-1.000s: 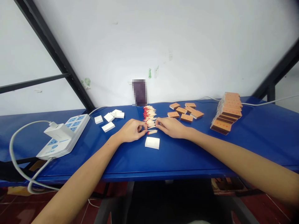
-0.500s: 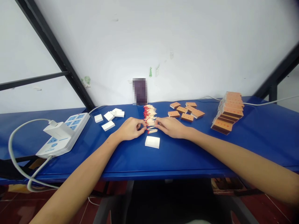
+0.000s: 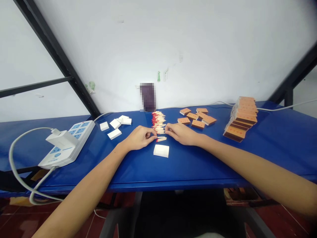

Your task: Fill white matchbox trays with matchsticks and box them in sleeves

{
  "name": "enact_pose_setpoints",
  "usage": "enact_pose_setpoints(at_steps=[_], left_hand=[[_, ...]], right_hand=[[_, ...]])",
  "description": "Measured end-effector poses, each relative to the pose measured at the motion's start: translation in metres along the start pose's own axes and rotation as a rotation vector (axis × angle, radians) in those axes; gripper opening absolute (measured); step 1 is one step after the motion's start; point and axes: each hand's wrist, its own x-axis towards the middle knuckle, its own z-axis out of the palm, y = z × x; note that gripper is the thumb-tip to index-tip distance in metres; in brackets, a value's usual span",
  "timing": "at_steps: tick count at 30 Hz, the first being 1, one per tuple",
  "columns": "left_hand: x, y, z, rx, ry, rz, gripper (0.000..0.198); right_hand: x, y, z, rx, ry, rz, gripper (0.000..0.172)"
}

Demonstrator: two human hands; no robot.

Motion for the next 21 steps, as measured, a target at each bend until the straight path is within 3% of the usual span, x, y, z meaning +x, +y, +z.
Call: enact_pose_setpoints(at_steps=[6,12,21], left_hand=[[0.001,-0.001,0.002,-0.024,0.024,-0.020,0.023],[0.003,-0.007,0.004,0.066,0.146,-0.075,0.019],[0.004,-0.012,0.004,0.076,0.081,-0.073,0.014]], right_hand=[[0.002,0.001,0.004,-0.039,0.040,0.022,0.017],[0.006,-0.001,0.011,-0.150,0.066,0.050,0.021],[0.007,0.003,0.013,-0.134,0.063,0.025,0.017]])
